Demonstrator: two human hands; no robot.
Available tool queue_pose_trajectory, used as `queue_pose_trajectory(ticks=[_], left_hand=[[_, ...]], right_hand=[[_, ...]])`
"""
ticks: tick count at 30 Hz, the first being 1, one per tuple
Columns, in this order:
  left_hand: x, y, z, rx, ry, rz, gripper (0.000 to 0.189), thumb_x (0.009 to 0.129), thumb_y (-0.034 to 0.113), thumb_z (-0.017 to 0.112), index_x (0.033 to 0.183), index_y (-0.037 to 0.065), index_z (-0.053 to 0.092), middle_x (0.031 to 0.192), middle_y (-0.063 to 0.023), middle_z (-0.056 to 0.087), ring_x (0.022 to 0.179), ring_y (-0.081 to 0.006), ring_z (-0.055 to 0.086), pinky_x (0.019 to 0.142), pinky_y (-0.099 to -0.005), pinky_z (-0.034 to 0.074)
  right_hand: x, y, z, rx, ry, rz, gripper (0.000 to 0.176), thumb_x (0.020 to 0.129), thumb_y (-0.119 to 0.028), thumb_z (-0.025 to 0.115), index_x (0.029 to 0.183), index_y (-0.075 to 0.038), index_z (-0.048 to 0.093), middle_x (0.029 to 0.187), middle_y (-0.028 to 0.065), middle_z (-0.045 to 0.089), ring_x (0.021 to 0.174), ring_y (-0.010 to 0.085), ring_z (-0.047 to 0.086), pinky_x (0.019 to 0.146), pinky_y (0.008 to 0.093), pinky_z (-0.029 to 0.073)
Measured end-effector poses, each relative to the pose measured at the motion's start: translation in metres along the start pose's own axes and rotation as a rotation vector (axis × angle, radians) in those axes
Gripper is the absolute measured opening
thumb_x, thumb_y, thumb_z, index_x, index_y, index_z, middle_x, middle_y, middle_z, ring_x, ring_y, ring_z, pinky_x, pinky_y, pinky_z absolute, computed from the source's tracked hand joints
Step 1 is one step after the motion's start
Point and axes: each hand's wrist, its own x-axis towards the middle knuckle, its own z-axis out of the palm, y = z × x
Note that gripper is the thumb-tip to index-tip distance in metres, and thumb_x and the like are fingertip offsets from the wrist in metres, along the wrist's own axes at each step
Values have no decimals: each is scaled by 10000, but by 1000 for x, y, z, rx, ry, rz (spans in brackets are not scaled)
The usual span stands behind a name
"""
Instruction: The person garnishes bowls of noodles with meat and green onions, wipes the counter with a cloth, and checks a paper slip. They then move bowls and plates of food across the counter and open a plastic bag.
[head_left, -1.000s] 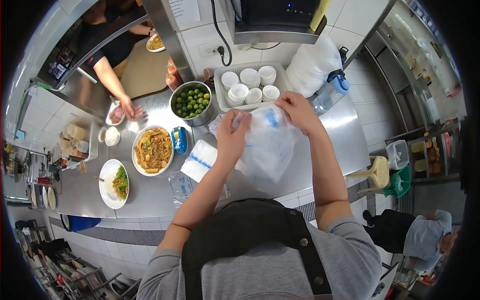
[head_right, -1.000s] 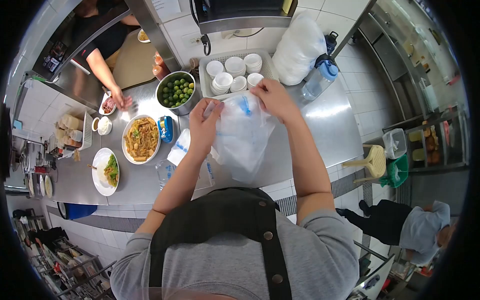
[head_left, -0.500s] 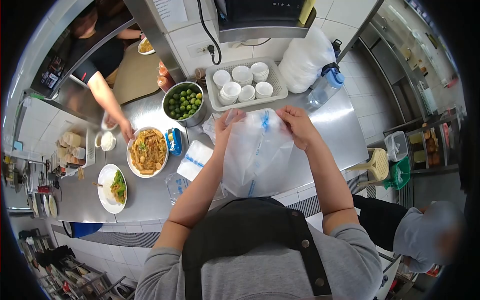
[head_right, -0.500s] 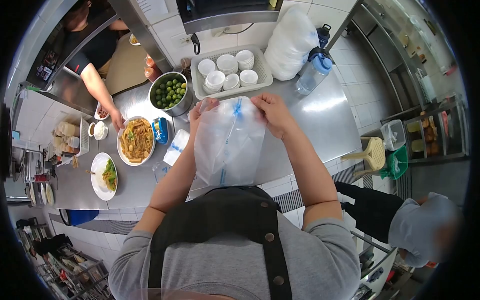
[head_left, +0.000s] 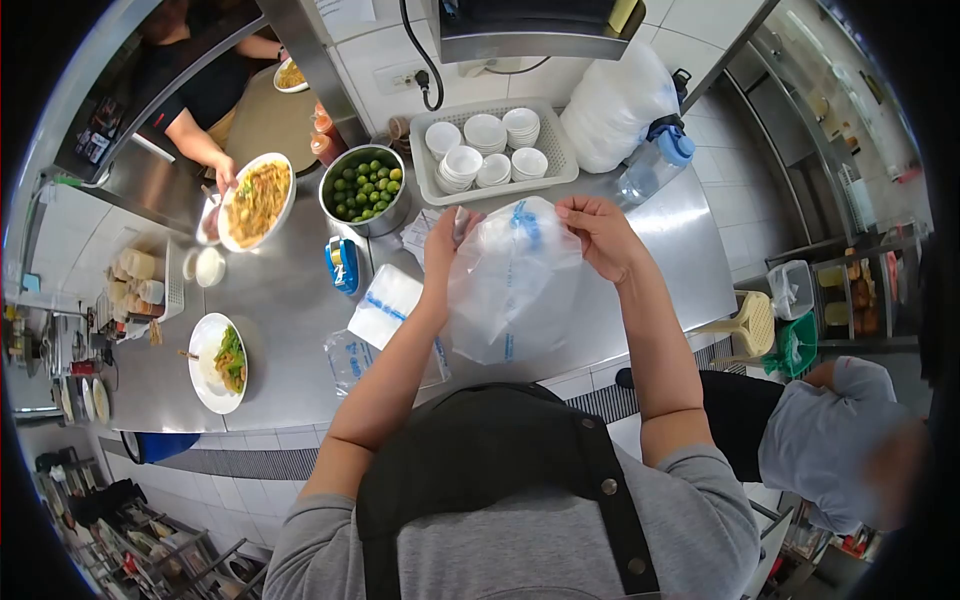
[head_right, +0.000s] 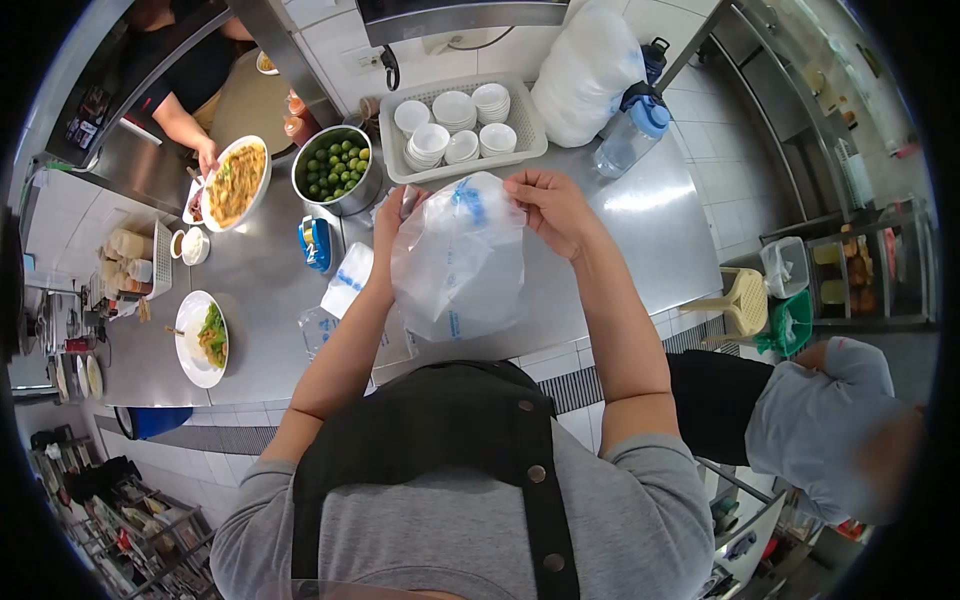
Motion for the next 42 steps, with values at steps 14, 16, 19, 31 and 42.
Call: queue_pose_trajectory(ticks=[14,16,19,31,42], left_hand=[[5,27,-4,143,-59,125,144,850,-25,606,967,-4,525,879,-131,642,796,-197,616,725,-325,495],[11,24,-9,246,-103,86,141,853,2,611,972,-5,536,889,-128,641,789,-184,611,726,-327,499],[11,2,-5,48,-139,-66,143,859,30,607,987,-7,553,894,-116,643,785,-180,614,728,-334,501],[-12,-14,-14,-155,24,146,421,967,299,597,1275,13,565,1061,-97,646,832,-143,594,770,-305,488],[-5,-33,-4,-241,-216,-64,593,724,107,831,1272,28,621,1122,-76,696,945,-120,640,854,-283,506]], right_hand=[[-7,-14,33,-977,249,-403,99,906,-90,608,895,8,592,746,64,598,685,153,541,632,311,453],[6,-2,16,-893,230,-328,81,894,-75,609,896,4,587,757,66,601,691,153,535,634,318,454],[18,18,-1,-699,211,-193,57,885,-55,596,907,-4,586,804,72,617,705,146,527,645,319,457],[-13,36,3,-432,142,-525,501,802,46,636,1281,-74,554,1266,52,553,1164,180,520,929,351,461],[15,67,-5,-305,31,-538,705,709,-43,803,1364,-76,545,1415,59,477,1301,216,460,1055,377,394]])
